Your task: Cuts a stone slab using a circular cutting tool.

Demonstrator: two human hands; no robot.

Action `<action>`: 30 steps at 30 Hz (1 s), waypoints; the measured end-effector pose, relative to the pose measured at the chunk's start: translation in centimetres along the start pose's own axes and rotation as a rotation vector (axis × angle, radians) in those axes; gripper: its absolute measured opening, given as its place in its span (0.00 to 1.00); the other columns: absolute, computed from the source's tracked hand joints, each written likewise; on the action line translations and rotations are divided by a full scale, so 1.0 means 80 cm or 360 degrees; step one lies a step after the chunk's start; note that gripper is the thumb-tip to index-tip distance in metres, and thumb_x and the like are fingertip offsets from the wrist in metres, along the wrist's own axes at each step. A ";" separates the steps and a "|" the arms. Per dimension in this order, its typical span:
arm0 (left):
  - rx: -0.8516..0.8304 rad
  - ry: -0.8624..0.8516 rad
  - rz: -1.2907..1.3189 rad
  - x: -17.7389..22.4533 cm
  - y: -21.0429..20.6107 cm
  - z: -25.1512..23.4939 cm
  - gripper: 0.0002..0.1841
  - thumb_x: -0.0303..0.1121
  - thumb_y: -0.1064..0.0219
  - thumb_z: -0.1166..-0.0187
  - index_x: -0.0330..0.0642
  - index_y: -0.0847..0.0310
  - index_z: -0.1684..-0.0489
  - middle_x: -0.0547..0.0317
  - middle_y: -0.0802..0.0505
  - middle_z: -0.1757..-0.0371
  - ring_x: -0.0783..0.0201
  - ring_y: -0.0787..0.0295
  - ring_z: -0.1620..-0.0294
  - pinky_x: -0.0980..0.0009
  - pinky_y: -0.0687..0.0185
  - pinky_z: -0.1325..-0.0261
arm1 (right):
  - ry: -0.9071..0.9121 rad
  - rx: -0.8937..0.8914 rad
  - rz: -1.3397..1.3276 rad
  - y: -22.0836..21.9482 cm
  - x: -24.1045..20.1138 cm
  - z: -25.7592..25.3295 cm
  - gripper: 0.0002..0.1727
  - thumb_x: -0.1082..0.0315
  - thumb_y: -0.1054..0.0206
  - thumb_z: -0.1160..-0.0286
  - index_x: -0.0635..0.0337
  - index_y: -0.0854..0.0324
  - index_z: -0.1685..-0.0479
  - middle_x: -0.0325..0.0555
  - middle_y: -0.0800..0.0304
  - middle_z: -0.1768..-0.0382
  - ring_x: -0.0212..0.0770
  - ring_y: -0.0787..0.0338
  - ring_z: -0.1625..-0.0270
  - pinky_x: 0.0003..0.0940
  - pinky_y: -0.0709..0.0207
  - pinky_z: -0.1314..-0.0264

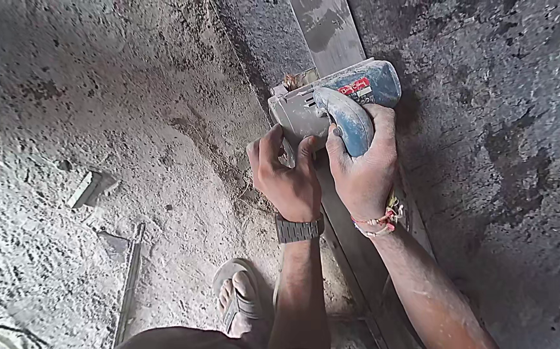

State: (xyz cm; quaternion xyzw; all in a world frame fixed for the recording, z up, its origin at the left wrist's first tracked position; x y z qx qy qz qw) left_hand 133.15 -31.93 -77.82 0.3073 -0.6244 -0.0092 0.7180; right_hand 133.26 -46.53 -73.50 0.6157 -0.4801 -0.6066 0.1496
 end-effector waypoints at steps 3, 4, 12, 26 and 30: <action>0.0000 0.0008 -0.0014 0.000 0.000 -0.003 0.25 0.42 0.16 0.34 0.40 0.12 0.42 0.54 0.12 0.46 0.65 0.13 0.45 0.71 0.16 0.42 | 0.0012 -0.0003 -0.0003 -0.001 -0.001 -0.002 0.24 0.62 0.27 0.28 0.61 0.24 0.35 0.46 0.10 0.55 0.35 0.09 0.59 0.32 0.15 0.62; -0.0002 0.0006 -0.0013 0.000 0.000 -0.004 0.24 0.41 0.16 0.34 0.39 0.12 0.42 0.53 0.12 0.46 0.65 0.14 0.45 0.70 0.16 0.42 | 0.0014 -0.0008 -0.0002 -0.002 -0.002 -0.002 0.24 0.62 0.27 0.28 0.61 0.24 0.34 0.47 0.10 0.55 0.36 0.09 0.59 0.32 0.15 0.63; -0.0011 0.0016 -0.0051 0.001 -0.002 -0.010 0.24 0.42 0.16 0.33 0.40 0.13 0.41 0.53 0.12 0.45 0.64 0.13 0.44 0.69 0.16 0.40 | 0.0014 -0.0024 -0.0018 -0.006 -0.004 -0.007 0.25 0.62 0.27 0.28 0.60 0.26 0.33 0.48 0.10 0.55 0.38 0.09 0.60 0.35 0.15 0.64; -0.0015 -0.0027 -0.0113 0.008 -0.003 -0.027 0.23 0.43 0.18 0.31 0.40 0.13 0.41 0.52 0.12 0.45 0.63 0.14 0.45 0.68 0.18 0.42 | 0.0016 -0.0028 -0.0006 -0.011 -0.012 -0.018 0.26 0.62 0.27 0.27 0.62 0.25 0.32 0.50 0.10 0.56 0.42 0.08 0.60 0.39 0.15 0.64; -0.0013 -0.0014 -0.0119 0.009 -0.004 -0.030 0.23 0.43 0.18 0.31 0.41 0.13 0.42 0.53 0.13 0.45 0.64 0.15 0.44 0.68 0.19 0.41 | 0.0016 -0.0030 0.0006 -0.013 -0.013 -0.021 0.25 0.62 0.27 0.27 0.62 0.25 0.33 0.50 0.10 0.58 0.43 0.08 0.62 0.40 0.16 0.67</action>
Point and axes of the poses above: each hand's wrist, its own z-axis away from the middle knuckle, its own y-axis out of the back of the hand, x = y × z, the point moved 7 cm from there along -z, towards the middle knuckle
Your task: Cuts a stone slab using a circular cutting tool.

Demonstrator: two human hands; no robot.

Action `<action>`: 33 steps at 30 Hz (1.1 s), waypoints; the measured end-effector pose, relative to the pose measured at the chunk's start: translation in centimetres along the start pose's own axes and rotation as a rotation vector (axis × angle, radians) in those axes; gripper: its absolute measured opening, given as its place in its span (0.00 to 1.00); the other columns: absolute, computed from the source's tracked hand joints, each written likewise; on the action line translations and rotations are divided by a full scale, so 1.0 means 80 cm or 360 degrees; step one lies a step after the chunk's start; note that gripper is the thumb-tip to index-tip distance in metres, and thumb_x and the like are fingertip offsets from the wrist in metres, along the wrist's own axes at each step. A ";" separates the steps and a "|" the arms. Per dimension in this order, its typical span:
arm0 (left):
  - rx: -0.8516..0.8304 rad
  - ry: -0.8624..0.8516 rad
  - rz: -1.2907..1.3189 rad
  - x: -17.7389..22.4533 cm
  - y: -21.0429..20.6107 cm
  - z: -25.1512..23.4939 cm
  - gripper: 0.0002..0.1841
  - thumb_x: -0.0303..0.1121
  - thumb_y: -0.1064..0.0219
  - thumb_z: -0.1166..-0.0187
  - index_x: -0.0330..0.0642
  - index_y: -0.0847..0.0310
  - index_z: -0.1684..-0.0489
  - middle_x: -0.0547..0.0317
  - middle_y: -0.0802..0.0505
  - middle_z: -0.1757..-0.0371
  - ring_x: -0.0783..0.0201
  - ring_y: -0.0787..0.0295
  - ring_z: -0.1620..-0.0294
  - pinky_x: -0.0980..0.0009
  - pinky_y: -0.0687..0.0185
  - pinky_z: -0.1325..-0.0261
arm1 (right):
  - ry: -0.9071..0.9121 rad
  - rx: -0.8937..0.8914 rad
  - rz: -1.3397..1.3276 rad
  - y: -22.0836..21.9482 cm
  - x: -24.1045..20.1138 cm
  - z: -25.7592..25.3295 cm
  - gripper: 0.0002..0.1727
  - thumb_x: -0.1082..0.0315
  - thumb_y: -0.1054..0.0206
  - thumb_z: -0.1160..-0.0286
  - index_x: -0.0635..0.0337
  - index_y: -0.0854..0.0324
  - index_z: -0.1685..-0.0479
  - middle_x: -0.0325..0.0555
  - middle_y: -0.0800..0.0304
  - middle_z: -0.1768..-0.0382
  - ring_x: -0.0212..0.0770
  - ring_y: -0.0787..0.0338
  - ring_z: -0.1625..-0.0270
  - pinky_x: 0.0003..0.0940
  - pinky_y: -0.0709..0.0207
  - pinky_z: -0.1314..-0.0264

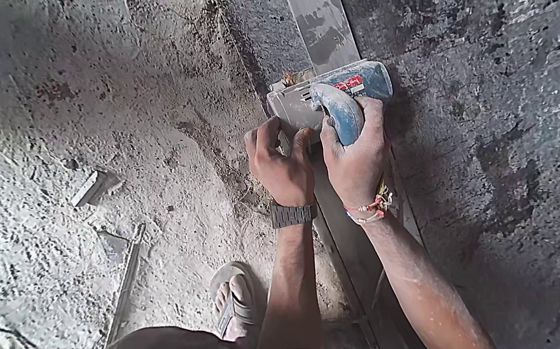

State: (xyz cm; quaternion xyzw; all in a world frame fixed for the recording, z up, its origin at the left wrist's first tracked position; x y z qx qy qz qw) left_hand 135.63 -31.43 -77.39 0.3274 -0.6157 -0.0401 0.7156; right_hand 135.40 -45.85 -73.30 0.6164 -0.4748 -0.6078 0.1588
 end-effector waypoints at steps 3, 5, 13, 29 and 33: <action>0.0001 0.0005 -0.0012 0.001 0.000 -0.002 0.23 0.44 0.18 0.31 0.42 0.13 0.42 0.53 0.13 0.44 0.64 0.14 0.45 0.68 0.18 0.42 | -0.0001 -0.0003 0.0006 -0.001 -0.002 -0.002 0.24 0.62 0.27 0.26 0.61 0.25 0.34 0.49 0.10 0.59 0.42 0.08 0.62 0.39 0.16 0.68; -0.0012 0.0010 -0.0011 0.000 -0.001 -0.004 0.23 0.44 0.19 0.30 0.42 0.13 0.41 0.53 0.13 0.44 0.63 0.14 0.44 0.67 0.18 0.41 | -0.0003 -0.0003 0.0009 -0.002 -0.002 -0.005 0.25 0.62 0.27 0.27 0.61 0.25 0.33 0.49 0.10 0.58 0.42 0.08 0.62 0.39 0.16 0.68; -0.0018 0.0048 -0.0016 0.000 -0.002 -0.012 0.24 0.45 0.18 0.31 0.43 0.13 0.41 0.53 0.12 0.43 0.63 0.14 0.44 0.65 0.18 0.41 | -0.0007 -0.0010 0.0004 -0.007 -0.004 -0.010 0.25 0.62 0.28 0.27 0.60 0.26 0.33 0.50 0.10 0.57 0.44 0.08 0.61 0.41 0.16 0.67; -0.0006 0.0030 -0.0023 0.004 -0.003 -0.029 0.23 0.41 0.16 0.34 0.40 0.12 0.44 0.48 0.13 0.45 0.57 0.13 0.47 0.59 0.17 0.42 | -0.0028 0.0019 0.0017 -0.016 -0.009 -0.022 0.26 0.62 0.26 0.28 0.60 0.25 0.31 0.51 0.09 0.59 0.46 0.08 0.63 0.45 0.16 0.68; 0.0005 0.0026 -0.0027 0.005 -0.003 -0.034 0.23 0.39 0.15 0.36 0.38 0.11 0.45 0.45 0.12 0.47 0.53 0.13 0.47 0.54 0.18 0.41 | -0.0041 0.0050 0.0031 -0.019 -0.010 -0.026 0.26 0.61 0.25 0.31 0.61 0.23 0.34 0.52 0.09 0.60 0.49 0.07 0.63 0.49 0.16 0.67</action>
Point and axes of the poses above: each hand's wrist, its own z-axis away from the middle knuckle, its own y-axis out of the back of the hand, x = y × z, the point moved 7 cm from there along -z, towards the middle knuckle
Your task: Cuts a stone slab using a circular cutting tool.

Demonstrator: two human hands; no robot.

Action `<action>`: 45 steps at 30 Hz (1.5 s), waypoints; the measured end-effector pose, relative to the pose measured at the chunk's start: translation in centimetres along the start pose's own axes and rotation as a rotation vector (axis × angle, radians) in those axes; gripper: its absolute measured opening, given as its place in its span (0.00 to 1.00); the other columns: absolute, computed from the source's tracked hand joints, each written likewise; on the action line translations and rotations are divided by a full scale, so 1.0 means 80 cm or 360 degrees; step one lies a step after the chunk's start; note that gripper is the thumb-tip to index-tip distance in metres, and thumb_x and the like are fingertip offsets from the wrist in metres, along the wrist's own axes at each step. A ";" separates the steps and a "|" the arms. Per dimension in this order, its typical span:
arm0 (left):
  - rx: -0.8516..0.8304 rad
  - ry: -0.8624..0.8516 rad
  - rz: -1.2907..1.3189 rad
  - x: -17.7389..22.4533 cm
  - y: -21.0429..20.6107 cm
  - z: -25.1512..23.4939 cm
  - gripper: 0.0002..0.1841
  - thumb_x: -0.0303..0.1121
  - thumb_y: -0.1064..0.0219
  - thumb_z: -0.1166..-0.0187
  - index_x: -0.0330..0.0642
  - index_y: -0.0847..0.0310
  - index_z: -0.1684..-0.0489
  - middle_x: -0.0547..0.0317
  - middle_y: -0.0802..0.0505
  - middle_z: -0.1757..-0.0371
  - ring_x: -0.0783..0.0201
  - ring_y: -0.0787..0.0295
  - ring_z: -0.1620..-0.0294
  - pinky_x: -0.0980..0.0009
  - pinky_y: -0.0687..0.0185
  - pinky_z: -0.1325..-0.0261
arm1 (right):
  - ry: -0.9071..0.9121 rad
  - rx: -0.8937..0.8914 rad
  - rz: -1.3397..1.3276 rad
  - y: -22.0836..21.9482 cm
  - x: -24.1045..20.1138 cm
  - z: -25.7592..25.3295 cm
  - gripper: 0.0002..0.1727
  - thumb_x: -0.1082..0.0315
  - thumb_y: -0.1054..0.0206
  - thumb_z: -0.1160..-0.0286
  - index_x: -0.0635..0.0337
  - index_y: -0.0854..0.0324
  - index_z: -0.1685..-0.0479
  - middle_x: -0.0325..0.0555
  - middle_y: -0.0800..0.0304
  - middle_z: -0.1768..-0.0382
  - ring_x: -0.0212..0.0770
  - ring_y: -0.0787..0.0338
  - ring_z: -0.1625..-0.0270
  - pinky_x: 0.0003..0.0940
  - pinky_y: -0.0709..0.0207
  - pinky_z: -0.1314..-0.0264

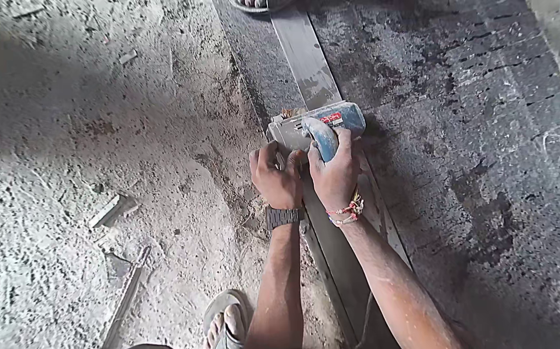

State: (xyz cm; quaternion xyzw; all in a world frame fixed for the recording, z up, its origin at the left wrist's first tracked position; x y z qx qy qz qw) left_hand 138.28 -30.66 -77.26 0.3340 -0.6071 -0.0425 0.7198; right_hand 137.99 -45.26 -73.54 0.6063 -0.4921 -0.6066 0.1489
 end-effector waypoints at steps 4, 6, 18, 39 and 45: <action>-0.0047 0.0030 -0.0067 0.006 0.001 -0.006 0.23 0.38 0.15 0.36 0.35 0.11 0.45 0.41 0.10 0.47 0.48 0.11 0.49 0.50 0.16 0.42 | -0.0026 0.0024 0.0023 -0.001 -0.003 -0.003 0.28 0.62 0.23 0.34 0.62 0.22 0.34 0.54 0.07 0.64 0.53 0.07 0.66 0.53 0.16 0.67; -0.0072 0.0042 -0.0098 0.014 0.005 -0.009 0.22 0.36 0.15 0.36 0.33 0.11 0.47 0.38 0.09 0.49 0.45 0.11 0.49 0.49 0.17 0.41 | 0.0012 0.0095 0.0012 0.001 -0.007 -0.003 0.27 0.63 0.23 0.36 0.65 0.20 0.37 0.54 0.07 0.66 0.53 0.06 0.68 0.52 0.15 0.67; -0.0399 0.0094 -0.0308 0.038 0.009 -0.019 0.20 0.38 0.22 0.26 0.33 0.13 0.43 0.34 0.12 0.36 0.41 0.17 0.31 0.49 0.23 0.26 | 0.0010 0.0161 -0.0010 0.004 -0.017 -0.006 0.30 0.64 0.24 0.37 0.72 0.19 0.34 0.59 0.04 0.55 0.57 0.03 0.60 0.54 0.12 0.61; -0.0866 0.0229 -0.0589 0.036 0.009 -0.048 0.37 0.45 0.26 0.22 0.35 0.32 0.16 0.32 0.27 0.17 0.39 0.28 0.17 0.50 0.32 0.16 | -0.0086 0.0507 0.0487 -0.026 -0.028 0.057 0.33 0.60 0.45 0.16 0.81 0.32 0.21 0.79 0.20 0.31 0.72 0.17 0.29 0.60 0.28 0.25; -0.0875 0.0226 -0.0565 0.037 0.006 -0.050 0.34 0.44 0.27 0.22 0.33 0.28 0.20 0.31 0.26 0.19 0.40 0.28 0.17 0.52 0.32 0.16 | -0.0075 0.0359 0.0610 -0.031 -0.030 0.052 0.36 0.59 0.45 0.16 0.85 0.37 0.19 0.82 0.22 0.29 0.74 0.17 0.29 0.58 0.28 0.24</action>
Point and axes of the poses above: each hand's wrist, its own z-axis away from the middle knuckle, its own y-axis out of the back of the hand, x = y × z, the point moved 7 cm from there along -z, towards the middle knuckle
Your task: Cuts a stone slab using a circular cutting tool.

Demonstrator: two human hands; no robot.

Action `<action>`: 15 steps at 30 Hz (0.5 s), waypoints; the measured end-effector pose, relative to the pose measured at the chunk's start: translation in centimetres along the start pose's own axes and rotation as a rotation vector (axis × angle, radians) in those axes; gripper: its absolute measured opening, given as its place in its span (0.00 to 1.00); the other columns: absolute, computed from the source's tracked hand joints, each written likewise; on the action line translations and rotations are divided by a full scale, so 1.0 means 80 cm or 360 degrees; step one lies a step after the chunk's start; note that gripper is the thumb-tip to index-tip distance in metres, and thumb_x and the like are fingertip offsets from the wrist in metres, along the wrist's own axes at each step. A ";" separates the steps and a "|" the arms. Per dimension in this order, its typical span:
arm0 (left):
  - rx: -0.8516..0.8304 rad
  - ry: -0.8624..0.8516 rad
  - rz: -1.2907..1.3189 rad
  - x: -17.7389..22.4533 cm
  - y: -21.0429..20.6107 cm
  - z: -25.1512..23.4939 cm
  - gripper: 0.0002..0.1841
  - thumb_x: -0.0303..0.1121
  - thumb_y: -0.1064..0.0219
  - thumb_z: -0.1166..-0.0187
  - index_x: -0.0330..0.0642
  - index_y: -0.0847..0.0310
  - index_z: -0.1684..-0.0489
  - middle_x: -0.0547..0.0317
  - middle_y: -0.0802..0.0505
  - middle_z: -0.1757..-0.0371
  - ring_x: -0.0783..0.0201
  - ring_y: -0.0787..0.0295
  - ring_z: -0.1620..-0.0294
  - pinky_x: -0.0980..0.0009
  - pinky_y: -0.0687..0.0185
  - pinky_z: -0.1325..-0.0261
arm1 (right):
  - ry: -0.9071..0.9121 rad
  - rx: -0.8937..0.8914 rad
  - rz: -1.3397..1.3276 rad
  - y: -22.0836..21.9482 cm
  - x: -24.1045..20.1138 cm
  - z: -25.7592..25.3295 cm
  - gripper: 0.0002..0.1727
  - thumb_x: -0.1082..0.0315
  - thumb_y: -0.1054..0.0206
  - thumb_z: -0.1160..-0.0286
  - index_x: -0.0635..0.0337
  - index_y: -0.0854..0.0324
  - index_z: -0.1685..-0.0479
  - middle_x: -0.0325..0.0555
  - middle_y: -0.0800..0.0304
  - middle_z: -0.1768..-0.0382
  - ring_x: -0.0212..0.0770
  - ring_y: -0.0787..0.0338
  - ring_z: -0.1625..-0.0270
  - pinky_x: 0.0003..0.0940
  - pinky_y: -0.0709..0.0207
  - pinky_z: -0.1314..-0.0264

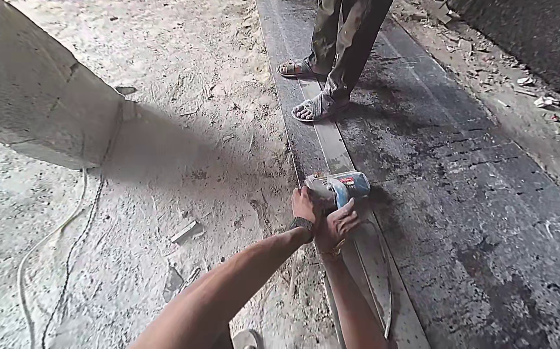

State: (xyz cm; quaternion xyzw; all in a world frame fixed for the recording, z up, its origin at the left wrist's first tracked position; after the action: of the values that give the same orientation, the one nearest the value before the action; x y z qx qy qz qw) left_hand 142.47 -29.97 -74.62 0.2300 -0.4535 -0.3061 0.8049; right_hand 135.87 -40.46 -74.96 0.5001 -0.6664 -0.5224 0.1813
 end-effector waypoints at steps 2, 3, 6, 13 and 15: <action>0.0040 -0.0002 0.0029 -0.002 -0.001 -0.002 0.33 0.44 0.27 0.22 0.33 0.26 0.22 0.31 0.25 0.20 0.40 0.27 0.18 0.52 0.32 0.16 | -0.0039 0.0036 -0.0063 -0.018 0.002 0.009 0.36 0.59 0.43 0.16 0.80 0.39 0.16 0.81 0.26 0.26 0.76 0.22 0.26 0.62 0.31 0.23; 0.0056 0.0005 0.0049 -0.002 0.000 0.000 0.33 0.44 0.26 0.22 0.33 0.26 0.23 0.31 0.25 0.20 0.40 0.27 0.18 0.52 0.32 0.16 | -0.0048 0.0116 -0.0085 -0.035 0.005 0.017 0.35 0.59 0.46 0.14 0.77 0.39 0.15 0.80 0.27 0.25 0.74 0.25 0.24 0.63 0.35 0.21; 0.0059 0.0000 0.0062 0.002 0.001 0.004 0.35 0.46 0.25 0.24 0.32 0.26 0.22 0.30 0.26 0.19 0.39 0.28 0.18 0.52 0.32 0.16 | -0.0158 -0.0060 -0.0170 -0.006 -0.006 0.003 0.32 0.65 0.46 0.14 0.78 0.38 0.16 0.81 0.27 0.25 0.76 0.26 0.23 0.64 0.38 0.20; 0.0041 -0.0037 0.0040 0.001 0.001 -0.002 0.35 0.44 0.23 0.27 0.32 0.26 0.24 0.29 0.27 0.20 0.38 0.30 0.17 0.52 0.33 0.15 | -0.0027 -0.0037 -0.0120 0.028 -0.017 -0.015 0.32 0.63 0.41 0.19 0.84 0.30 0.24 0.77 0.17 0.35 0.73 0.16 0.32 0.59 0.26 0.28; 0.0053 -0.0050 0.0039 0.001 0.001 -0.004 0.35 0.44 0.23 0.27 0.31 0.26 0.24 0.29 0.27 0.20 0.38 0.30 0.17 0.52 0.34 0.15 | 0.0027 0.0160 -0.0006 0.006 -0.013 -0.008 0.31 0.61 0.41 0.18 0.82 0.27 0.26 0.73 0.14 0.37 0.69 0.13 0.35 0.59 0.23 0.31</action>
State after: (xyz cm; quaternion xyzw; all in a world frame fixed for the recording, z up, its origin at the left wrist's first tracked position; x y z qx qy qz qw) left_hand 142.84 -29.92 -74.66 0.2330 -0.4738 -0.2923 0.7973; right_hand 136.57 -39.93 -74.00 0.5143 -0.6894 -0.4842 0.1606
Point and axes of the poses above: each hand's wrist, its own z-axis away from the middle knuckle, its own y-axis out of the back of the hand, x = y × z, the point moved 7 cm from there along -z, towards the middle knuckle
